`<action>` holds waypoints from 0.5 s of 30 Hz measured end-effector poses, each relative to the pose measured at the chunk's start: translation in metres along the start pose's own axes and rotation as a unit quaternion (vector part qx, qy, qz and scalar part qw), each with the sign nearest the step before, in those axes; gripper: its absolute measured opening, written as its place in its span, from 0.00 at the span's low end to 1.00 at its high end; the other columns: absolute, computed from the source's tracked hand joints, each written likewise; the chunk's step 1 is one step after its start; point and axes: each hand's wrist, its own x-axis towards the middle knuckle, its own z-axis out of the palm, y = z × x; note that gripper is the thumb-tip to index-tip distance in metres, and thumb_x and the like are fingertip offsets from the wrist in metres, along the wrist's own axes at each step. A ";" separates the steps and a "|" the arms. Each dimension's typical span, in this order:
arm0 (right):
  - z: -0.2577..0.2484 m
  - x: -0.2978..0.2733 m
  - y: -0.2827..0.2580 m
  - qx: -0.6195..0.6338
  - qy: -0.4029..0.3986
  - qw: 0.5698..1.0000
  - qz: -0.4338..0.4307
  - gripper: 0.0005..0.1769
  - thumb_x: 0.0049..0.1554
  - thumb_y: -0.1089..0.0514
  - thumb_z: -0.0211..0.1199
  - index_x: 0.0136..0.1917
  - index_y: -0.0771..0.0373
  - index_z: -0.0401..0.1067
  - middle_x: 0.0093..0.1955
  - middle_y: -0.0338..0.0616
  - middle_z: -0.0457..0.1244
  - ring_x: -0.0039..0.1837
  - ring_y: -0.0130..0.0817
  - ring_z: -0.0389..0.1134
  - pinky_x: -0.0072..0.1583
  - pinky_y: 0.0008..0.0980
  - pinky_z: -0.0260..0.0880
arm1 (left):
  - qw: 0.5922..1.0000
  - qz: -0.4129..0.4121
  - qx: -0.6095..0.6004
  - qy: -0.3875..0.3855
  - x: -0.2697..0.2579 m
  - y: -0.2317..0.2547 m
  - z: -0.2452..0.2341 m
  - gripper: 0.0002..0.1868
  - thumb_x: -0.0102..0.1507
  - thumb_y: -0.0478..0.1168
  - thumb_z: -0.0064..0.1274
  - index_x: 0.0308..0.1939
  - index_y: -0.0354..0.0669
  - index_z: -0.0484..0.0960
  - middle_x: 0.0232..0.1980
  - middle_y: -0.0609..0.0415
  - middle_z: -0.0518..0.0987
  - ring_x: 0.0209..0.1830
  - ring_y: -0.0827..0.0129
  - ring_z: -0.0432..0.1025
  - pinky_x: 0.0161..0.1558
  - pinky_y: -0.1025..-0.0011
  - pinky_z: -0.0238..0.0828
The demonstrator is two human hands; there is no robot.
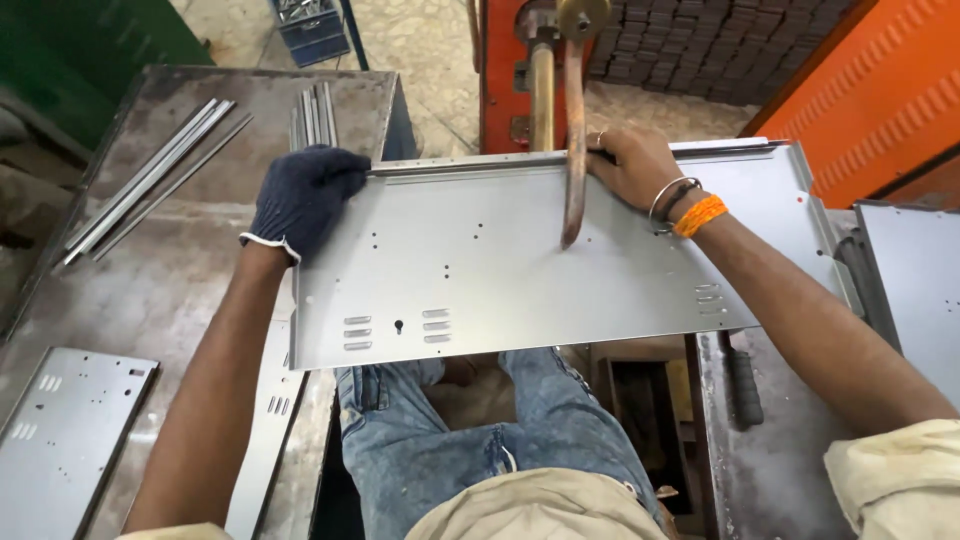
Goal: The recorder uses a spot welding machine to attach long metal strips onto flat metal panels, repeating the process for multiple units.
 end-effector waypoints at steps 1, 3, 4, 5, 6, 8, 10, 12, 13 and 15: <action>0.003 0.002 0.000 -0.020 -0.004 1.000 0.013 0.12 0.61 0.50 0.66 0.50 0.61 0.81 0.38 0.53 0.69 0.42 0.53 0.70 0.48 0.50 0.67 | 1.000 0.002 -0.007 0.008 0.001 -0.002 0.001 0.09 0.64 0.37 0.59 0.47 0.41 0.88 0.41 0.46 0.85 0.39 0.59 0.80 0.43 0.65 0.75; 0.004 0.007 -0.010 -0.040 -0.009 0.999 0.025 0.14 0.60 0.49 0.67 0.47 0.63 0.80 0.36 0.54 0.68 0.40 0.53 0.69 0.46 0.50 0.67 | 1.000 0.002 -0.014 0.017 0.001 -0.001 0.002 0.09 0.63 0.36 0.60 0.46 0.40 0.88 0.42 0.45 0.85 0.39 0.60 0.81 0.44 0.66 0.75; 0.001 0.011 -0.019 -0.048 -0.034 0.996 0.064 0.19 0.60 0.44 0.68 0.43 0.64 0.80 0.34 0.55 0.67 0.38 0.53 0.69 0.44 0.50 0.67 | 1.000 -0.009 -0.014 0.015 0.001 0.002 0.001 0.09 0.63 0.36 0.61 0.46 0.40 0.88 0.41 0.45 0.85 0.39 0.60 0.81 0.44 0.66 0.75; -0.002 0.015 -0.028 -0.056 -0.059 0.991 0.103 0.25 0.59 0.39 0.70 0.40 0.66 0.80 0.32 0.56 0.66 0.35 0.53 0.68 0.43 0.50 0.66 | 1.000 -0.019 -0.013 0.014 0.002 0.005 0.000 0.09 0.62 0.36 0.61 0.45 0.39 0.88 0.41 0.45 0.85 0.38 0.60 0.81 0.44 0.66 0.75; -0.002 0.016 -0.028 -0.056 -0.060 0.992 0.101 0.25 0.59 0.39 0.70 0.40 0.66 0.80 0.32 0.56 0.66 0.35 0.53 0.68 0.43 0.50 0.66 | 1.000 -0.020 -0.013 0.015 0.002 0.004 -0.001 0.09 0.62 0.36 0.61 0.45 0.39 0.88 0.41 0.45 0.85 0.38 0.60 0.81 0.44 0.66 0.75; 0.000 0.018 -0.030 -0.020 -0.064 0.991 0.112 0.29 0.57 0.33 0.70 0.42 0.64 0.81 0.30 0.57 0.67 0.33 0.52 0.69 0.41 0.49 0.66 | 1.000 -0.015 -0.012 0.012 0.002 0.002 -0.002 0.08 0.62 0.36 0.61 0.45 0.39 0.88 0.40 0.45 0.85 0.37 0.61 0.81 0.43 0.66 0.75; 0.002 0.016 -0.026 -0.001 -0.056 0.994 0.095 0.28 0.58 0.34 0.70 0.45 0.64 0.82 0.32 0.57 0.67 0.34 0.52 0.70 0.41 0.48 0.67 | 0.999 -0.026 -0.020 0.009 0.000 0.005 -0.003 0.09 0.62 0.36 0.60 0.45 0.39 0.88 0.39 0.46 0.85 0.36 0.62 0.80 0.43 0.67 0.76; 0.006 0.015 -0.021 0.018 -0.046 0.996 0.077 0.28 0.58 0.34 0.70 0.47 0.63 0.83 0.34 0.57 0.68 0.36 0.52 0.70 0.42 0.47 0.68 | 0.999 -0.035 -0.027 0.007 -0.002 0.005 -0.002 0.09 0.63 0.36 0.60 0.46 0.39 0.88 0.39 0.46 0.85 0.35 0.63 0.80 0.42 0.67 0.76; 0.008 0.016 -0.018 0.029 -0.039 0.997 0.064 0.28 0.58 0.34 0.69 0.47 0.63 0.83 0.35 0.56 0.69 0.37 0.51 0.71 0.42 0.46 0.69 | 0.999 -0.042 -0.031 0.007 -0.002 0.004 -0.002 0.09 0.63 0.36 0.60 0.46 0.39 0.88 0.38 0.47 0.85 0.35 0.65 0.80 0.42 0.68 0.76; 0.010 0.016 -0.015 0.040 -0.032 0.997 0.051 0.27 0.58 0.35 0.69 0.48 0.63 0.82 0.37 0.55 0.70 0.38 0.50 0.72 0.43 0.45 0.70 | 0.998 -0.048 -0.035 0.006 -0.003 0.004 -0.002 0.09 0.63 0.35 0.60 0.46 0.39 0.88 0.38 0.48 0.86 0.34 0.67 0.80 0.42 0.68 0.76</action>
